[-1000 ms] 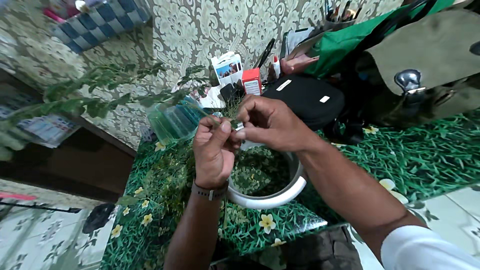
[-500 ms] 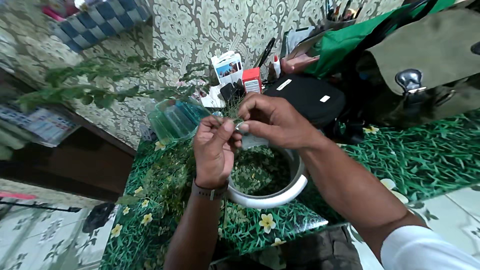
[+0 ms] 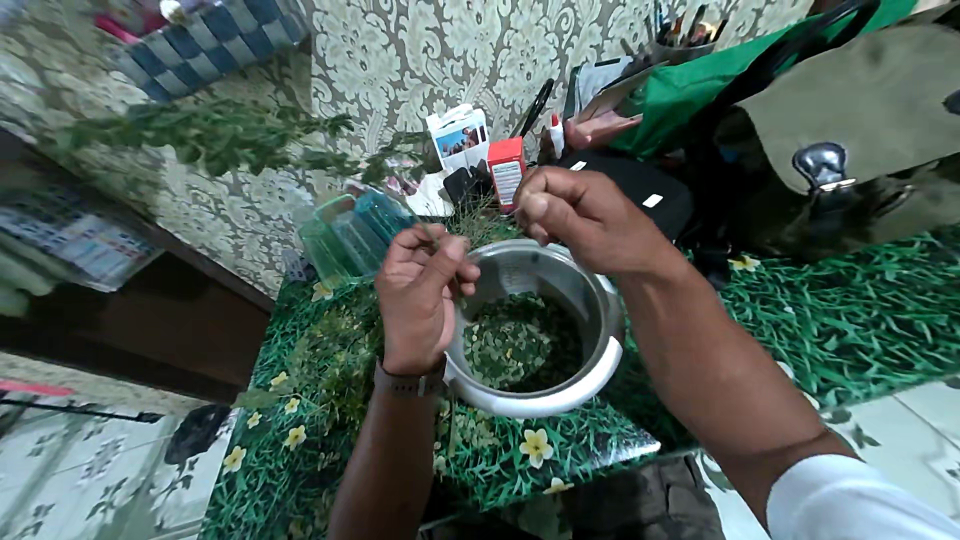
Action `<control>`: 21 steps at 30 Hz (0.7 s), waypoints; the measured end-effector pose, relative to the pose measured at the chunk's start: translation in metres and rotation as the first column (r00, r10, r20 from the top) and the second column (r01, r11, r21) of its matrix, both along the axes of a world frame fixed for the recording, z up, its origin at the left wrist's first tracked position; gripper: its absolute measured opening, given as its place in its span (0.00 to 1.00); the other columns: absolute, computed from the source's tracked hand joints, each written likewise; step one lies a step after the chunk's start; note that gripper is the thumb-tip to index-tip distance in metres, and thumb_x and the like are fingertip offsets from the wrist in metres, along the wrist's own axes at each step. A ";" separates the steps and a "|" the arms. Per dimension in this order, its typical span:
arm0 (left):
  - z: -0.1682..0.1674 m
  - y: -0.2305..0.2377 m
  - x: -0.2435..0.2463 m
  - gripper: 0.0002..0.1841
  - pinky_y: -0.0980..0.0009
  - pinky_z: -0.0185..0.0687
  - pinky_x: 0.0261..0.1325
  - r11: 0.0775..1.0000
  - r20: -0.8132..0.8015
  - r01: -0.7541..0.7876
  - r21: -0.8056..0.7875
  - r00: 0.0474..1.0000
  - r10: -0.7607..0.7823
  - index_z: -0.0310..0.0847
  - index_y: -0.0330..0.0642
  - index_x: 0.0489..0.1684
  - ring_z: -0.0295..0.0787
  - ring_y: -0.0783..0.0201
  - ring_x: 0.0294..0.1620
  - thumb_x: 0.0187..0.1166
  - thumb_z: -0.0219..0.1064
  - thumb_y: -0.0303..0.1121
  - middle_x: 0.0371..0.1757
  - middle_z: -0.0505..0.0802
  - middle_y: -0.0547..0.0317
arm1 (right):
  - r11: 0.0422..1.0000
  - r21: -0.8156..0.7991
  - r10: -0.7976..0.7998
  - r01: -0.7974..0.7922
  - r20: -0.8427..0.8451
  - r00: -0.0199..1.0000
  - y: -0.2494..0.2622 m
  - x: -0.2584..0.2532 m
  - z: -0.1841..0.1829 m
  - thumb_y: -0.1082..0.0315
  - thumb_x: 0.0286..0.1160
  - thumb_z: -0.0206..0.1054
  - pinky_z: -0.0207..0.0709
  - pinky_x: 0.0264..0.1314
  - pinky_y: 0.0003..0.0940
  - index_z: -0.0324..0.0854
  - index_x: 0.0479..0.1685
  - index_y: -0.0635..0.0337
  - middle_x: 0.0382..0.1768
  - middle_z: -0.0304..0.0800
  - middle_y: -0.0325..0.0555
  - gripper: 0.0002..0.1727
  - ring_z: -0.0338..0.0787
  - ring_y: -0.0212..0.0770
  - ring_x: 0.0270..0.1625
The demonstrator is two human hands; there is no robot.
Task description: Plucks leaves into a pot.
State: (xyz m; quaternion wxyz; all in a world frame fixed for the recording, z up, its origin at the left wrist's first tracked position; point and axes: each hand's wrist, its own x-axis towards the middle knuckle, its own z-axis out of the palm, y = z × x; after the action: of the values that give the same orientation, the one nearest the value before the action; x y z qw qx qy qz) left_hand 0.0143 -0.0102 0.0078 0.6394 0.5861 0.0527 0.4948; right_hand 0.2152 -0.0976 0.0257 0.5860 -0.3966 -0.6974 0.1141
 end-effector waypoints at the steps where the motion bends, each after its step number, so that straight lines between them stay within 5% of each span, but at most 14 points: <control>1: 0.000 0.000 -0.001 0.11 0.75 0.91 0.30 0.996 -0.029 -0.052 0.074 0.998 0.055 0.82 0.50 0.52 0.91 0.70 0.28 0.79 0.71 0.24 0.42 0.94 0.60 | 0.999 0.026 -0.033 0.033 0.009 0.999 -0.001 -0.002 0.002 0.61 0.88 0.56 0.75 0.29 0.19 0.81 0.40 0.58 0.30 0.80 0.33 0.13 0.77 0.22 0.27; 8: -0.007 -0.008 0.003 0.14 0.77 0.89 0.24 0.826 -0.154 -0.384 0.413 0.864 0.479 0.83 0.43 0.54 0.86 0.76 0.24 0.72 0.72 0.19 0.45 0.89 0.65 | 0.993 0.074 -0.092 0.092 -0.009 0.996 0.008 -0.045 -0.009 0.66 0.76 0.69 0.84 0.48 0.25 0.88 0.48 0.66 0.45 0.87 0.45 0.12 0.87 0.29 0.43; 13: -0.016 -0.019 0.014 0.10 0.78 0.90 0.27 0.686 -0.091 -0.465 0.560 0.789 0.608 0.87 0.36 0.47 0.86 0.76 0.26 0.69 0.73 0.20 0.43 0.87 0.59 | 0.981 0.046 -0.185 0.191 -0.108 0.977 0.012 -0.049 -0.014 0.66 0.77 0.69 0.79 0.39 0.19 0.85 0.34 0.61 0.37 0.84 0.39 0.08 0.83 0.24 0.37; 16: -0.013 -0.013 0.010 0.15 0.77 0.92 0.47 0.640 0.036 -0.443 0.627 0.838 0.545 0.88 0.40 0.50 0.89 0.76 0.44 0.65 0.81 0.24 0.50 0.89 0.63 | 0.976 -0.057 -0.216 0.209 -0.146 0.966 0.005 -0.043 -0.012 0.68 0.77 0.67 0.77 0.40 0.16 0.84 0.39 0.61 0.35 0.84 0.36 0.06 0.81 0.20 0.36; 18: -0.004 -0.001 -0.005 0.21 0.67 0.87 0.67 0.650 0.085 -0.369 0.664 0.901 0.425 0.83 0.50 0.64 0.86 0.70 0.64 0.73 0.80 0.38 0.65 0.87 0.68 | 0.982 -0.155 -0.144 0.105 -0.267 0.953 0.000 -0.028 -0.024 0.71 0.74 0.69 0.80 0.48 0.16 0.81 0.60 0.67 0.45 0.89 0.41 0.17 0.85 0.20 0.44; 19: 0.003 0.005 -0.012 0.22 0.62 0.85 0.70 0.678 0.107 -0.356 0.643 0.919 0.381 0.81 0.55 0.69 0.85 0.66 0.68 0.77 0.76 0.45 0.69 0.86 0.70 | 0.982 -0.188 -0.044 -0.015 -0.305 0.951 0.002 -0.017 -0.029 0.67 0.82 0.64 0.80 0.51 0.19 0.77 0.65 0.64 0.49 0.87 0.41 0.17 0.84 0.22 0.47; 21: 0.015 0.014 -0.024 0.23 0.60 0.83 0.71 0.765 0.110 -0.339 0.547 0.935 0.336 0.79 0.61 0.71 0.84 0.65 0.70 0.82 0.66 0.57 0.69 0.86 0.74 | 0.994 -0.110 -0.040 0.024 -0.146 0.988 0.007 -0.011 -0.020 0.59 0.84 0.64 0.78 0.45 0.16 0.83 0.52 0.60 0.38 0.84 0.32 0.13 0.81 0.18 0.39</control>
State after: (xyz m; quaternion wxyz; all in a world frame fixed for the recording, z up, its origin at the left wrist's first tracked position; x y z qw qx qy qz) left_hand -0.0097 0.0036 0.0228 0.3410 0.7262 0.0085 0.5969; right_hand 0.2040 -0.0904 0.0061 0.6158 -0.4293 -0.6382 0.1711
